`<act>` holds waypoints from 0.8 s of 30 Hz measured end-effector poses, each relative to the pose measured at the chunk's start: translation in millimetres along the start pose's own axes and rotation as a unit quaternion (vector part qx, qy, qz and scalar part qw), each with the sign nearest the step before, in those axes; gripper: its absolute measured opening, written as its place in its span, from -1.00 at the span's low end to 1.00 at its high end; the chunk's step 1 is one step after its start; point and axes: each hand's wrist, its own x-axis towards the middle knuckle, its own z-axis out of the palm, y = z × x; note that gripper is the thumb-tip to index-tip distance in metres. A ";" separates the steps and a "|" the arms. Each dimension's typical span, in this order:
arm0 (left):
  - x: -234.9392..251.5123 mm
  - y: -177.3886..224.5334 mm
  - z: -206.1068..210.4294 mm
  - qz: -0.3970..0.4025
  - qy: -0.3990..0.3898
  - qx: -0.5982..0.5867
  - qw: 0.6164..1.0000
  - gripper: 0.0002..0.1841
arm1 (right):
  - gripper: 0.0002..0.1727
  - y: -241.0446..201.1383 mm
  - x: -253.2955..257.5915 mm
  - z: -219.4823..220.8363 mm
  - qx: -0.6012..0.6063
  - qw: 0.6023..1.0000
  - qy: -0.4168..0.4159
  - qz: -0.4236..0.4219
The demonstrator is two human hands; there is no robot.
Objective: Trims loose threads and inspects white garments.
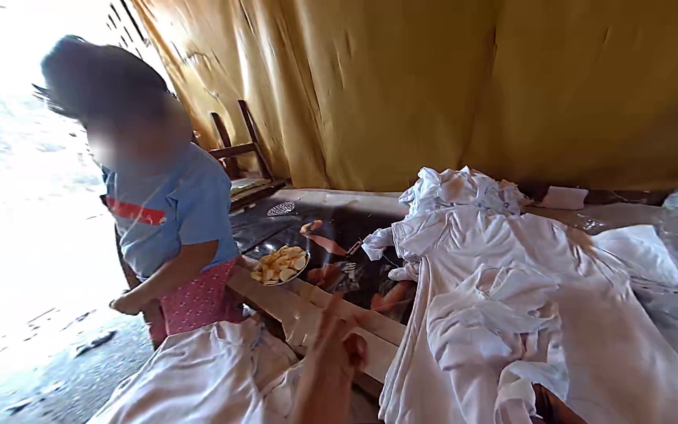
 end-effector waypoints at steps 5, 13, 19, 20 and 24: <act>-44.5 -62.5 44.8 0.031 -0.255 0.209 0.944 -0.46 | -0.79 -27.7 -22.6 4.6 -0.060 0.997 0.045 -0.011; -72.9 -99.8 86.5 0.128 -0.357 0.147 0.914 -0.67 | -0.78 -33.0 -34.7 -14.7 0.027 0.993 0.083 -0.077; -78.0 -95.8 92.3 0.023 -0.313 0.104 0.944 -0.88 | -0.82 -42.9 -45.8 -35.6 0.025 0.987 0.097 -0.124; -72.3 -93.7 89.7 -0.050 -0.304 0.043 0.950 -0.82 | -0.84 -46.5 -47.6 -45.4 0.013 0.987 0.098 -0.126; -59.3 -101.2 85.9 -0.187 -0.294 0.013 0.937 -0.82 | -0.85 -51.5 -47.1 -79.5 -0.011 0.990 0.121 -0.067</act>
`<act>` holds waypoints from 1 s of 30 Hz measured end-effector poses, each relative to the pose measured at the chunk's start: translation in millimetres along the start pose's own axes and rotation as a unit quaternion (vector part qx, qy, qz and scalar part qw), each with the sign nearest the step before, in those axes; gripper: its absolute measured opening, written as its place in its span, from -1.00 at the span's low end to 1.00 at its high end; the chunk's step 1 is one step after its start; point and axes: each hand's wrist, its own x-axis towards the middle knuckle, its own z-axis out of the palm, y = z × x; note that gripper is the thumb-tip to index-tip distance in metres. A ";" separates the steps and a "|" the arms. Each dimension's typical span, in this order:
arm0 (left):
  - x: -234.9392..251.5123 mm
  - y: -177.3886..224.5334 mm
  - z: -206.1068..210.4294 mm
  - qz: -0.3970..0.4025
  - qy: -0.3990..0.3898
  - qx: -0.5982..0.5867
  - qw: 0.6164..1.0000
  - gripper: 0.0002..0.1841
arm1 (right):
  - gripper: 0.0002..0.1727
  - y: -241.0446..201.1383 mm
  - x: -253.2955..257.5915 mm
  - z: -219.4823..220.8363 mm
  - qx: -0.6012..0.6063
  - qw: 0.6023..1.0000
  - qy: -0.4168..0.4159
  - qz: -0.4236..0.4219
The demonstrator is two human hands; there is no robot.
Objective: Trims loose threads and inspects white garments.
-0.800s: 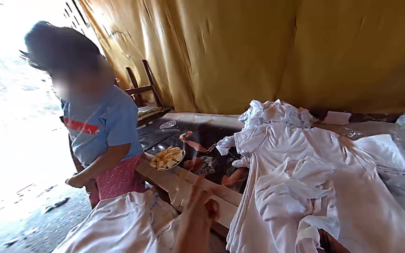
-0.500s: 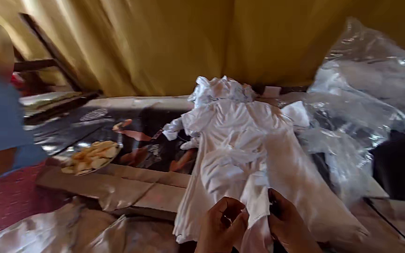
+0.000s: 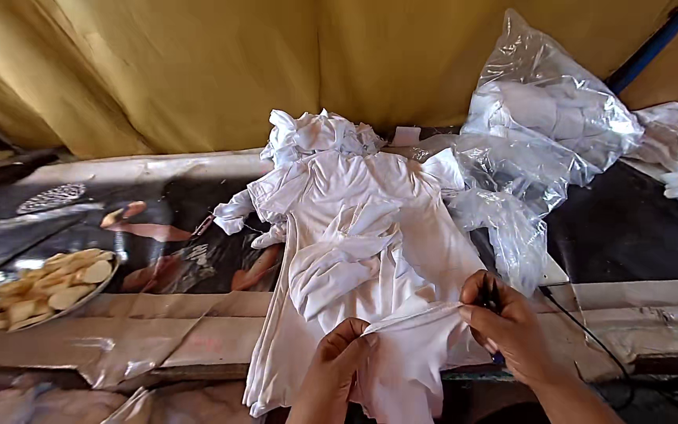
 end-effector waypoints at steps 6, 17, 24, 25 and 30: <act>10.7 -23.1 0.6 0.046 0.002 0.202 0.978 -0.75 | -0.86 14.0 -4.6 11.3 -0.047 0.995 -0.011 0.084; 17.7 -23.5 0.6 0.192 0.009 0.348 0.918 -0.80 | -0.64 16.9 -8.4 20.3 -0.084 0.992 -0.092 0.033; 11.6 -9.3 9.4 0.055 -0.039 0.093 0.993 -0.83 | -0.61 16.9 -3.8 13.4 -0.139 0.983 -0.106 0.051; 10.3 -8.0 10.6 0.044 -0.047 0.074 0.995 -0.82 | -0.63 16.2 -3.7 13.6 -0.144 0.982 -0.112 0.054; 5.4 -2.8 11.7 0.052 -0.049 0.084 0.994 -0.85 | -0.67 17.7 -4.0 15.5 -0.133 0.982 -0.126 0.041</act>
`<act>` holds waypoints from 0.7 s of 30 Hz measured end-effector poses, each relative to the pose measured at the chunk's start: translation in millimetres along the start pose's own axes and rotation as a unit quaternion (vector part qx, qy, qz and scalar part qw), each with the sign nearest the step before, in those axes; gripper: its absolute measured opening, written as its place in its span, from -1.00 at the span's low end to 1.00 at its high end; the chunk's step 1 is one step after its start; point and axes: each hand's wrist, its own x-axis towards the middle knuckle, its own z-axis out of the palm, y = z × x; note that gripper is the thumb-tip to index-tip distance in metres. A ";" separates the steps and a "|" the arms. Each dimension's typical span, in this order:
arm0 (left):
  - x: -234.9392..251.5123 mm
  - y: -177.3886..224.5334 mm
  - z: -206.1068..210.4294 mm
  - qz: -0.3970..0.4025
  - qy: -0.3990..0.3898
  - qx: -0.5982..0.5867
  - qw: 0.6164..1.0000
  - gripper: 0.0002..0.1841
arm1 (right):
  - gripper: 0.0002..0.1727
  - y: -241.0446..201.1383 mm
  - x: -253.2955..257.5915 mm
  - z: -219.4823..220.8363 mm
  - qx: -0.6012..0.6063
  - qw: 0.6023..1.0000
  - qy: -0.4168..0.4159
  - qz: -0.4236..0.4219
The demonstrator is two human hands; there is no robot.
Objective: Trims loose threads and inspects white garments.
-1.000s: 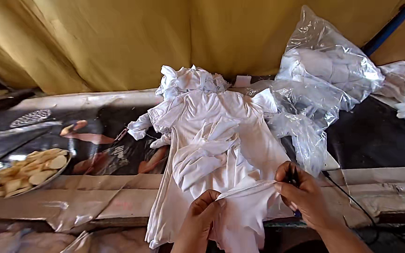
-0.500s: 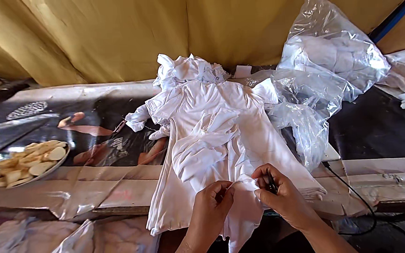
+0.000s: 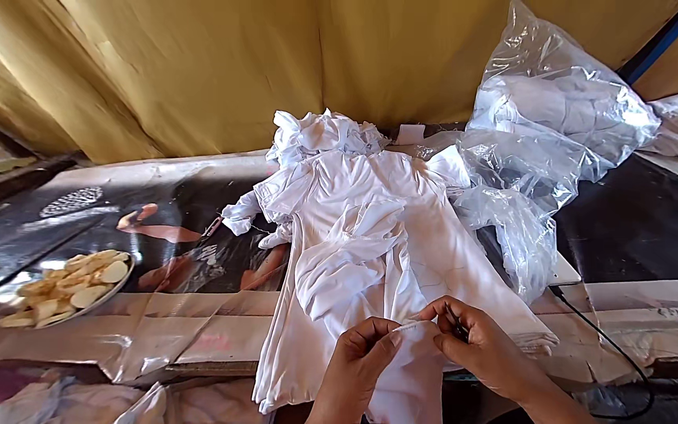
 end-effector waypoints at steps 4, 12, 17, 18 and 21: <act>-2.9 -2.3 0.1 0.009 0.007 0.048 0.999 -0.81 | -0.70 -2.2 -0.1 1.0 0.016 1.000 0.006 -0.017; -5.1 -2.3 2.8 -0.035 0.023 -0.035 0.999 -0.84 | -0.71 -9.6 -0.9 3.4 -0.006 1.000 0.029 -0.003; -9.1 1.9 7.1 -0.050 0.022 -0.083 0.995 -0.79 | -0.58 -17.4 -14.7 6.5 -0.017 0.992 0.072 -0.107; -10.1 2.4 7.9 -0.048 0.019 -0.087 0.995 -0.78 | -0.50 -22.2 -19.3 6.4 -0.007 0.993 0.046 -0.110; -11.6 2.3 10.2 -0.041 0.009 -0.086 0.995 -0.76 | -0.48 -31.7 -29.3 9.4 0.016 0.995 -0.036 -0.092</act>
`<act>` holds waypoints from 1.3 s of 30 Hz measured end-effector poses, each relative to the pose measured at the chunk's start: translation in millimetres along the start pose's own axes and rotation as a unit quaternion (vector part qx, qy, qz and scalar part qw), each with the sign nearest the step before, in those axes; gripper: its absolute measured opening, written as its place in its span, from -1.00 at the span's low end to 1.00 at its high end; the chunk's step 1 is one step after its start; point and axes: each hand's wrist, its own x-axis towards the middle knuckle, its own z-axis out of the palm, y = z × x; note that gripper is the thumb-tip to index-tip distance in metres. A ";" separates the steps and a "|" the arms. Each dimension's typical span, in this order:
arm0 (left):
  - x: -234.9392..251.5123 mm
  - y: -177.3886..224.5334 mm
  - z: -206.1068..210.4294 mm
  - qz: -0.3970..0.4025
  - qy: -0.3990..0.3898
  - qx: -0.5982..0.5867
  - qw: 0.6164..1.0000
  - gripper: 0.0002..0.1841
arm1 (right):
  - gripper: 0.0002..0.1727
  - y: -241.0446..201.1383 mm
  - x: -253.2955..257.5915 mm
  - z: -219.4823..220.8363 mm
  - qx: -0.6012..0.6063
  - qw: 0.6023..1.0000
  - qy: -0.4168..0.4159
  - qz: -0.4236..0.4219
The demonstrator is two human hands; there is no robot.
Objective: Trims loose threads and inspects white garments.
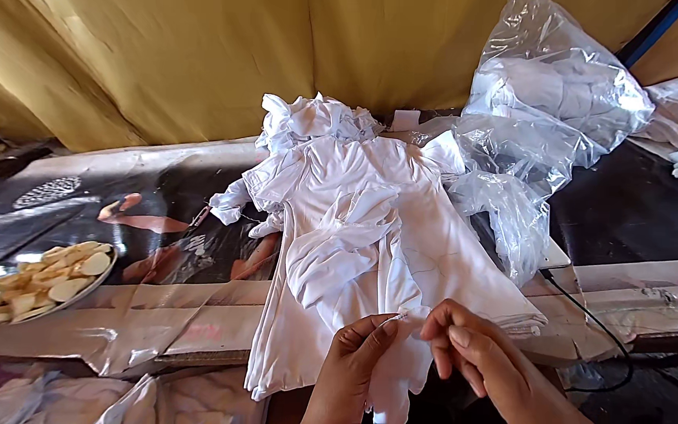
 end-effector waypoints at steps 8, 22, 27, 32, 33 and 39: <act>-0.6 -5.1 -2.0 0.047 -0.015 0.000 0.999 -0.77 | -0.71 1.5 0.4 16.7 -0.083 0.995 0.013 0.045; -0.2 -9.8 -3.7 0.084 -0.021 0.022 0.996 -0.78 | -0.72 -2.6 -0.5 17.5 -0.074 0.993 0.017 0.085; -0.7 -9.5 -3.8 0.088 -0.019 0.036 0.995 -0.78 | -0.72 -1.8 -0.3 18.2 -0.067 0.994 0.017 0.080; -0.2 -11.2 -4.8 0.106 -0.025 0.041 0.993 -0.79 | -0.72 -3.6 1.0 18.5 -0.064 0.994 0.019 0.086; -0.1 -11.1 -4.8 0.107 -0.026 0.043 0.993 -0.79 | -0.72 -3.7 1.2 18.4 -0.062 0.994 0.020 0.087; -1.4 -6.4 -3.5 0.088 -0.019 0.043 0.995 -0.77 | -0.74 -4.7 2.4 17.8 -0.031 0.996 0.014 0.081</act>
